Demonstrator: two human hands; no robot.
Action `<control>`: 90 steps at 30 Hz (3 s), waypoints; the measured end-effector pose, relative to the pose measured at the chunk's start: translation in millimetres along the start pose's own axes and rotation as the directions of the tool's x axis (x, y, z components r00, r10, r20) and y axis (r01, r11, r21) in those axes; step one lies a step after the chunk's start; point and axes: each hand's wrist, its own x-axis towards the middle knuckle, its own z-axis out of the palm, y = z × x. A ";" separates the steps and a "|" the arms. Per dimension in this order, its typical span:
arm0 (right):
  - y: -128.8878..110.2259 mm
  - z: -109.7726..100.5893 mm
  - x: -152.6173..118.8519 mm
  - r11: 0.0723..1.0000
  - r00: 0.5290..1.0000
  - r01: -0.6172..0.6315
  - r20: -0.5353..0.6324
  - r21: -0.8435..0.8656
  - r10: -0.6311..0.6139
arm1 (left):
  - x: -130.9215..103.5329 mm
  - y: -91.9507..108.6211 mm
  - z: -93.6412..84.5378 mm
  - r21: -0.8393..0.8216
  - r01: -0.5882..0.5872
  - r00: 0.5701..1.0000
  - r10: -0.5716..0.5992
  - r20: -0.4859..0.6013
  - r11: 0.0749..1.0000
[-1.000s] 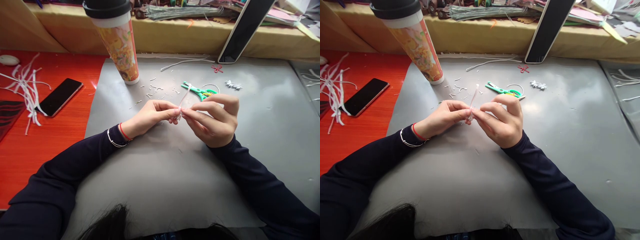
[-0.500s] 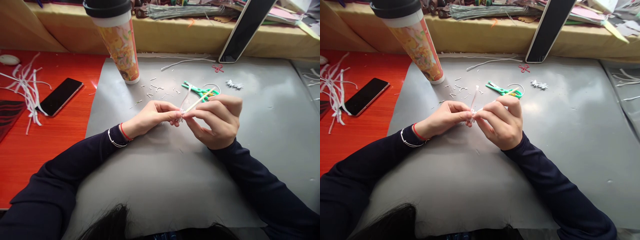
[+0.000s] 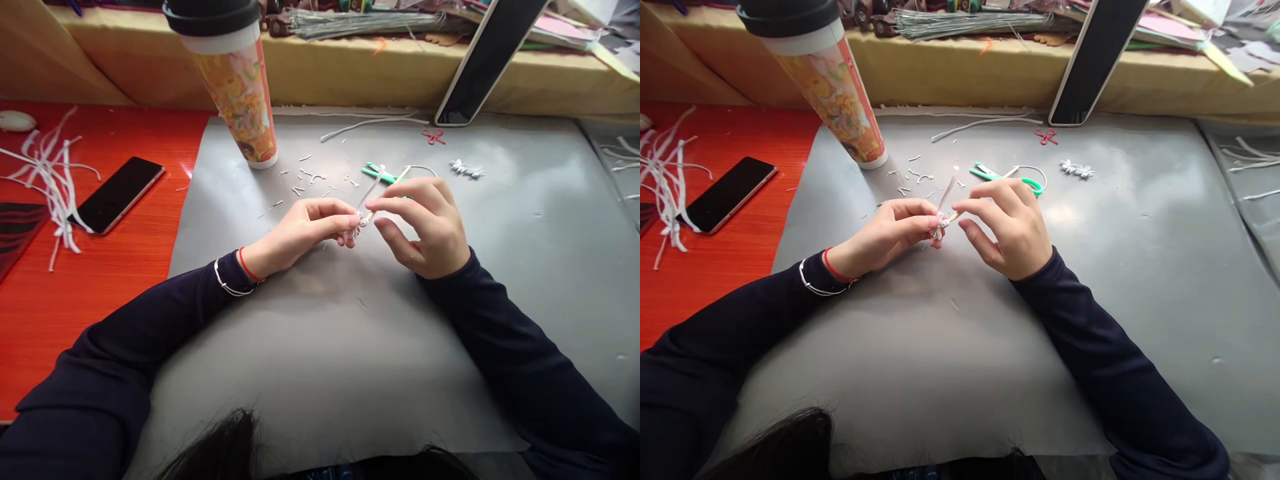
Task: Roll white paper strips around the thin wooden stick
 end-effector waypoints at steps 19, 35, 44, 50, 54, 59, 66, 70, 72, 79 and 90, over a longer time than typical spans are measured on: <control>-8.2 3.9 -8.6 0.967 1.000 -0.019 0.000 0.255 0.020 | 1.5 0.1 0.6 -0.037 0.014 0.998 -0.011 0.060 0.999; -14.3 0.4 -6.7 0.988 0.998 -0.028 -0.048 0.151 0.035 | 1.7 0.6 0.1 0.020 0.026 0.997 -0.027 0.073 0.999; -12.9 1.6 -8.6 0.982 0.997 -0.046 -0.052 0.184 0.056 | 1.9 -1.3 -0.6 0.014 -0.004 0.997 0.003 0.076 1.000; -12.7 3.0 -8.9 0.971 0.996 -0.010 -0.083 0.238 0.031 | 1.5 -1.4 -0.7 0.036 -0.016 0.997 0.013 0.078 0.999; -9.8 2.4 -8.1 0.982 0.995 0.041 -0.102 0.184 -0.023 | 1.2 -0.2 0.4 0.058 -0.023 0.997 0.019 0.070 0.998; -11.6 -0.7 -5.7 0.994 0.990 0.046 -0.139 0.098 -0.032 | 1.5 -0.4 0.3 0.073 -0.030 0.998 0.025 0.066 0.997; -14.0 -1.9 -5.5 0.989 0.991 0.009 -0.133 0.149 0.011 | 1.7 -1.4 -0.9 0.053 -0.024 0.998 0.021 0.053 0.998; -12.7 0.5 -7.9 0.985 0.987 -0.025 -0.154 0.172 0.052 | 1.7 -1.3 -1.3 0.047 -0.029 0.999 0.027 0.044 0.998; -13.2 0.5 -7.4 0.984 0.985 -0.010 -0.169 0.179 0.040 | 1.6 -1.1 -1.4 0.052 -0.030 0.998 0.027 0.050 0.998; -16.8 -1.8 -5.5 0.989 0.980 0.000 -0.199 0.147 0.029 | 0.9 -0.4 -0.6 0.085 -0.033 0.998 0.029 0.048 0.996; -13.8 -2.8 -7.0 0.992 0.989 -0.049 -0.135 0.116 0.064 | 0.6 0.1 0.2 0.131 -0.052 0.998 0.045 0.053 0.990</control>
